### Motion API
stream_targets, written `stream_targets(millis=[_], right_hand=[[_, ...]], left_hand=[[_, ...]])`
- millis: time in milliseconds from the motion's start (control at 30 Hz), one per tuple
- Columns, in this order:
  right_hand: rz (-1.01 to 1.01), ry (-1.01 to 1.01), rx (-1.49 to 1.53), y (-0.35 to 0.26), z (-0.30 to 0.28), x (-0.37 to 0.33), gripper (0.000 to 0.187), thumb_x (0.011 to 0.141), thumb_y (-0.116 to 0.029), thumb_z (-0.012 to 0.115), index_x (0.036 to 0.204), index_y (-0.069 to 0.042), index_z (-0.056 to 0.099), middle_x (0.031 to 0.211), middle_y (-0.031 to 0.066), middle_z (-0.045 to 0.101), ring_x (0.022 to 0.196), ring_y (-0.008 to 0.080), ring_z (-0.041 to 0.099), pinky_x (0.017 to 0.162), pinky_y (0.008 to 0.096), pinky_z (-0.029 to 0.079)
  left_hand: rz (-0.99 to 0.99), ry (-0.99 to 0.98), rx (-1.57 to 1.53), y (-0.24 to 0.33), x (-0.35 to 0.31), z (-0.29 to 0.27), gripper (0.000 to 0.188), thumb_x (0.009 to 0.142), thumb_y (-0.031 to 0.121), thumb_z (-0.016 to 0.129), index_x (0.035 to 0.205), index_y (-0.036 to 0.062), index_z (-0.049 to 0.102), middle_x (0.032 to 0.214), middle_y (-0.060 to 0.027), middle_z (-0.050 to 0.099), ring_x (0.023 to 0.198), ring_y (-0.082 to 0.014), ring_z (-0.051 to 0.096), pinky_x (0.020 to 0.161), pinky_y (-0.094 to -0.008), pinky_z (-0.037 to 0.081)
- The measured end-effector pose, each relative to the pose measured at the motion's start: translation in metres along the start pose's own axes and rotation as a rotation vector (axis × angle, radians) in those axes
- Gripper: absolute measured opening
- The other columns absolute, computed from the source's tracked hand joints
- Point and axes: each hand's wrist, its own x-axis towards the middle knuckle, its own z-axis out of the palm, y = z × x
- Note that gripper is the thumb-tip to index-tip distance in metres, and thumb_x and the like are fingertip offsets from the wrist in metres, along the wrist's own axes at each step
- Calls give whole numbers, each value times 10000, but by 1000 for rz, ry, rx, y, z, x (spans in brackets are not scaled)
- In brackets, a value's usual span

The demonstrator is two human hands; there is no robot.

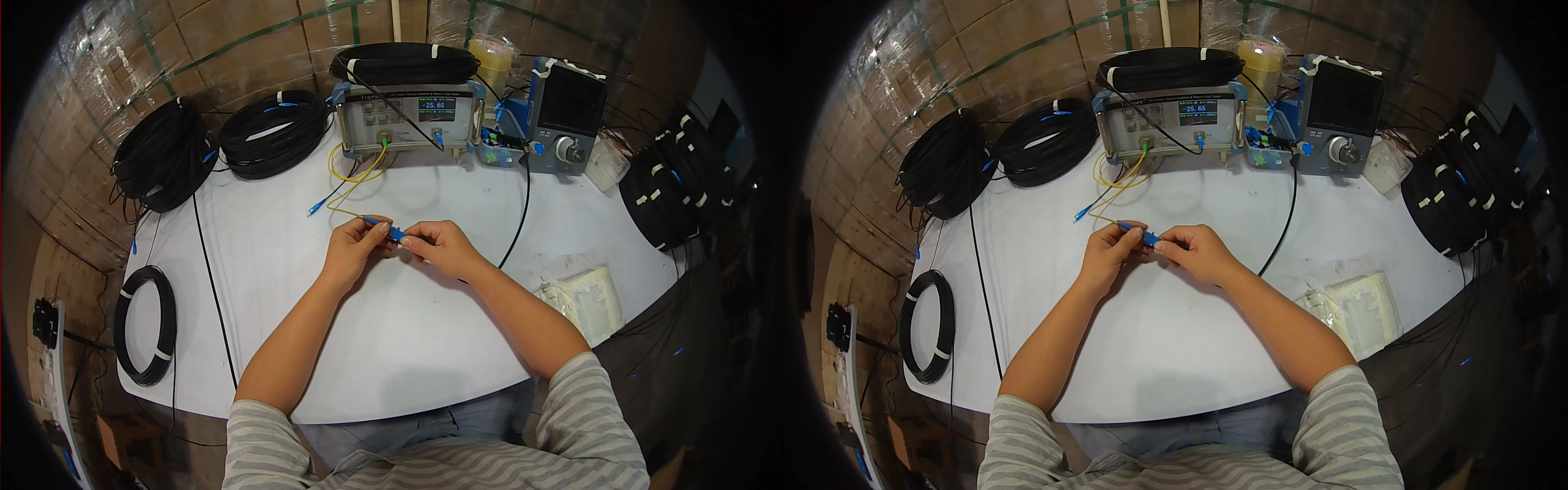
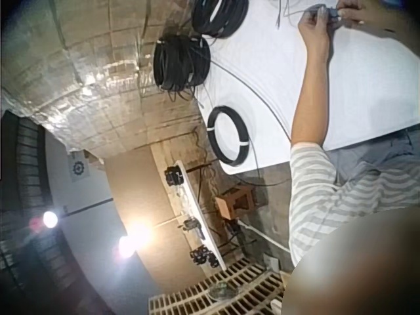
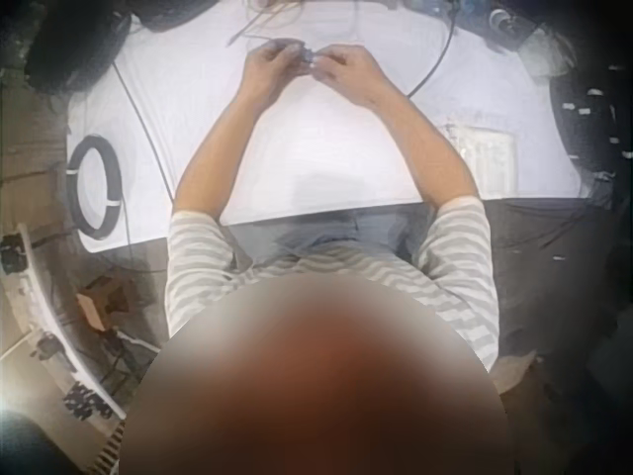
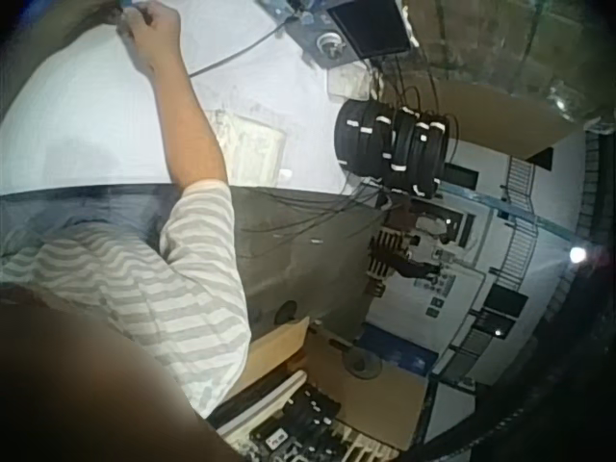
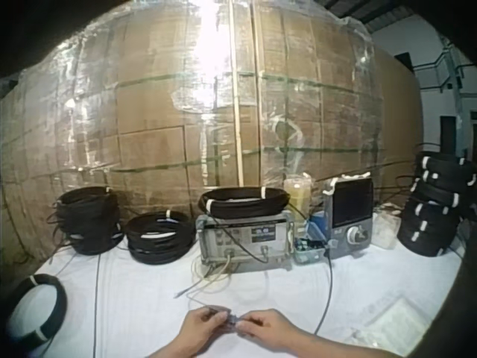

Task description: Connecting and testing fiber optic cables using electronic measurement equipment.

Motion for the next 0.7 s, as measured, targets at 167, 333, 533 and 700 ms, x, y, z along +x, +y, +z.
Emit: stream_targets(millis=[167, 333, 533, 700], right_hand=[[-57, -11, -14, -1, 10, 1, 204, 873, -163, 720, 976, 6, 674, 755, -7, 636, 676, 51, 547, 614, 221, 449], [-102, 48, -6, 5, 10, 2, 211, 848, -151, 749, 974, 2, 675, 770, -9, 644, 684, 51, 555, 620, 215, 452], [-30, 13, -20, -1, 10, 1, 216, 891, -204, 705, 935, 5, 674, 756, 11, 656, 687, 61, 573, 621, 231, 463], [-40, -27, 6, -1, 9, 0, 208, 933, -199, 649, 913, 8, 666, 747, 31, 658, 696, 80, 584, 649, 237, 472]], left_hand=[[36, 66, -73, -1, -2, -7, 260, 933, 195, 659, 1100, -4, 649, 919, -65, 672, 801, -130, 642, 723, -265, 549], [40, 104, -32, -2, 1, -4, 235, 917, 217, 684, 1028, 11, 665, 911, -46, 670, 786, -110, 630, 700, -245, 540], [48, 197, 77, 2, -1, 1, 252, 895, 257, 717, 940, 17, 658, 835, -44, 670, 732, -110, 623, 672, -243, 518], [79, 234, 165, -1, 1, 1, 322, 869, 306, 742, 867, 1, 639, 788, -60, 660, 702, -117, 614, 652, -253, 514]])
